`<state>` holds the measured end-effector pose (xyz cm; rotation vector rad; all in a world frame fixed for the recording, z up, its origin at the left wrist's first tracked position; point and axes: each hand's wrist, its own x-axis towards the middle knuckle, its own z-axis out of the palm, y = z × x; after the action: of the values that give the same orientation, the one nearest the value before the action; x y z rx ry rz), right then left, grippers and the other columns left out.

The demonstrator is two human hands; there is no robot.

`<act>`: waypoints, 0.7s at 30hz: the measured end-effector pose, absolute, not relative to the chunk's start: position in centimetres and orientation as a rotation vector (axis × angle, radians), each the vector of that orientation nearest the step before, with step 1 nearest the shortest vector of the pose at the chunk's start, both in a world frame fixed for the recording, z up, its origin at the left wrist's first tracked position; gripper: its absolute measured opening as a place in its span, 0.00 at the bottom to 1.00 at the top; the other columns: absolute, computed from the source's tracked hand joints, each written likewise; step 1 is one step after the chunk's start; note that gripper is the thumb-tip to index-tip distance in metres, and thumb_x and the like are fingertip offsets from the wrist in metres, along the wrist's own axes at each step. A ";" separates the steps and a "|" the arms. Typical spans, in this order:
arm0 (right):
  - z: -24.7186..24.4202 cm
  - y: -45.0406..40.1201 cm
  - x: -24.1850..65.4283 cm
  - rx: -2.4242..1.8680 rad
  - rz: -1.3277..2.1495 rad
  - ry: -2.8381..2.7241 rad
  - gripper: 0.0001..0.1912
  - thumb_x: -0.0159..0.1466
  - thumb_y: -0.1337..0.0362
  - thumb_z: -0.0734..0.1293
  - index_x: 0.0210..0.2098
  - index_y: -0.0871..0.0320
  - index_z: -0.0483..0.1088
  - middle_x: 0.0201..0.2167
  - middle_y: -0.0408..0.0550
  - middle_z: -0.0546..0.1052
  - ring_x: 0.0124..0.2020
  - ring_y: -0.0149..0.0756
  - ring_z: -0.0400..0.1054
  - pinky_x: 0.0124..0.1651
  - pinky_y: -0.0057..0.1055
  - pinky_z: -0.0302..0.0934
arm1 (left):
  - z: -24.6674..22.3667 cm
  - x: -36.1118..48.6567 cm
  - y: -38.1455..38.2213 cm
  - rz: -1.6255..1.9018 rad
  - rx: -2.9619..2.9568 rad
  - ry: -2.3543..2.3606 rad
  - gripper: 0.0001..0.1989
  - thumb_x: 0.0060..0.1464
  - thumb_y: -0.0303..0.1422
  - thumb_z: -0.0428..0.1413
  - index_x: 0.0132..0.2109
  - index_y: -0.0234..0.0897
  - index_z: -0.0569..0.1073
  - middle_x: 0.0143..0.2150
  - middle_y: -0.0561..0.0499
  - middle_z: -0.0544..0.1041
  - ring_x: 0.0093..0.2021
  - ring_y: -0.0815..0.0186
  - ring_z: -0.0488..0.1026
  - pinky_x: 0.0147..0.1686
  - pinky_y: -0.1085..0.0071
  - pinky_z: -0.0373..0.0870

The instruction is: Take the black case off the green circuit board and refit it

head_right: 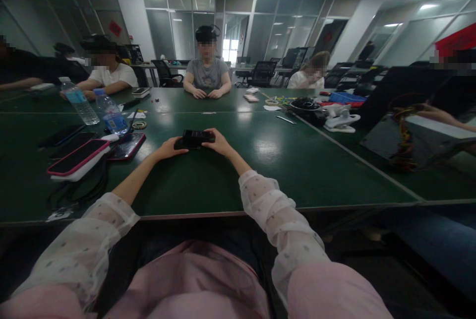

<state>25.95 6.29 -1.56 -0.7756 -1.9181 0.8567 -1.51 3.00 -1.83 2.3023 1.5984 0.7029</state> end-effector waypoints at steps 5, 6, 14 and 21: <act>-1.2 6.3 26.2 -0.784 0.827 -1.980 0.31 0.51 0.59 0.75 0.52 0.55 0.65 0.46 0.51 0.73 0.48 0.44 0.70 0.53 0.48 0.66 | -1.8 -1.2 3.1 0.777 2.275 1.558 0.39 0.46 0.52 0.62 0.61 0.37 0.67 0.59 0.38 0.71 0.60 0.48 0.68 0.59 0.53 0.64; -1.1 6.3 26.3 -0.787 0.823 -1.994 0.32 0.51 0.59 0.75 0.53 0.55 0.65 0.46 0.50 0.73 0.48 0.44 0.70 0.52 0.48 0.66 | -1.8 -1.1 3.1 0.800 2.274 1.532 0.39 0.45 0.52 0.63 0.60 0.37 0.67 0.59 0.39 0.71 0.60 0.48 0.68 0.59 0.52 0.64; -0.5 6.1 26.4 -0.776 0.792 -2.028 0.32 0.51 0.60 0.75 0.53 0.56 0.65 0.46 0.50 0.74 0.47 0.44 0.71 0.52 0.48 0.66 | -2.2 -1.4 3.5 0.922 2.203 1.413 0.41 0.44 0.47 0.65 0.62 0.36 0.64 0.60 0.38 0.71 0.59 0.49 0.69 0.59 0.52 0.64; -0.4 5.9 26.3 -0.776 0.746 -2.056 0.31 0.52 0.60 0.75 0.54 0.55 0.65 0.47 0.50 0.73 0.48 0.44 0.70 0.51 0.46 0.67 | -2.8 -1.5 3.9 0.954 2.204 1.367 0.44 0.42 0.48 0.66 0.63 0.36 0.63 0.60 0.37 0.71 0.59 0.49 0.69 0.59 0.50 0.64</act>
<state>26.33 5.86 -0.37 -0.7762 -2.0562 0.7458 -1.46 3.91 -2.77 2.2035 1.3673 0.9542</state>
